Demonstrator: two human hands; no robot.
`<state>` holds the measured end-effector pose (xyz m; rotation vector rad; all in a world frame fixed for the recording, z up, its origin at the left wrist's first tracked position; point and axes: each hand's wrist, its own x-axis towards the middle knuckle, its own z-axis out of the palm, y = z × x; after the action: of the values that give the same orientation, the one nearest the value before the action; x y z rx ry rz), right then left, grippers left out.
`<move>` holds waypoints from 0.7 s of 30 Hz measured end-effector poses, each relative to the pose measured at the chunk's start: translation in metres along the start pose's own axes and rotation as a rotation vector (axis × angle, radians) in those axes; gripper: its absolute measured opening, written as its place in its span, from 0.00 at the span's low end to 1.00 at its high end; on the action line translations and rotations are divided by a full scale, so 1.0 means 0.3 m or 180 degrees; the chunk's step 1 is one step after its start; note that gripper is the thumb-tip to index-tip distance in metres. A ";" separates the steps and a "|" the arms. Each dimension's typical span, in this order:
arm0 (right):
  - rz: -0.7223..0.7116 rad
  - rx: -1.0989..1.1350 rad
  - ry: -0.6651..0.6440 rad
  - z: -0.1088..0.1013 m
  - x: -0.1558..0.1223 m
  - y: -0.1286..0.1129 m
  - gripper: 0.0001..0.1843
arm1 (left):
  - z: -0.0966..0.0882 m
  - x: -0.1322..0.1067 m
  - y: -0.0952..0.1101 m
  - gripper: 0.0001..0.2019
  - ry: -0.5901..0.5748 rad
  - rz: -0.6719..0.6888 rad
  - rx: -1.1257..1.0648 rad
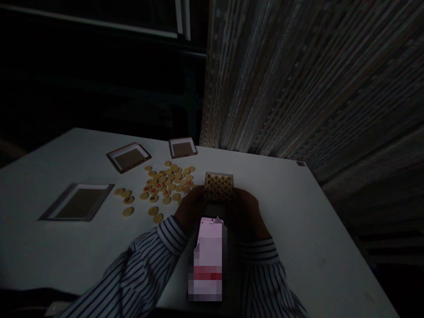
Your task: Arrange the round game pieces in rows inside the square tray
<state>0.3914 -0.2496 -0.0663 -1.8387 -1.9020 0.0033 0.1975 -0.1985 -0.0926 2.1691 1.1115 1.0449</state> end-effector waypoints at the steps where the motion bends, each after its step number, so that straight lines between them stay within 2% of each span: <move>1: 0.0005 0.0047 0.0114 -0.001 -0.002 0.001 0.19 | -0.004 -0.002 0.005 0.13 0.0040 -0.0016 0.0038; 5: -0.0012 0.0181 0.0389 0.003 -0.002 0.008 0.20 | -0.062 -0.035 0.051 0.09 0.0190 -0.0096 0.0048; 10: -0.0209 0.0267 0.0573 0.015 0.004 0.013 0.18 | -0.185 -0.126 0.086 0.08 0.0143 -0.0144 0.0229; 13: -0.0288 0.0297 0.0615 0.017 0.003 0.006 0.16 | -0.245 -0.181 0.057 0.08 0.0274 -0.0098 0.0351; 17: -0.0338 0.0302 0.0645 0.008 0.006 -0.030 0.14 | -0.302 -0.226 -0.012 0.09 0.0505 -0.0314 0.0496; 21: -0.0341 0.0015 0.0260 -0.012 0.039 -0.097 0.10 | -0.358 -0.240 -0.070 0.09 0.0817 -0.0457 0.0620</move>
<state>0.3655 -0.2425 -0.0495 -1.7051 -1.9392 -0.1019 0.0742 -0.2389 -0.0733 2.1034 1.5193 1.2180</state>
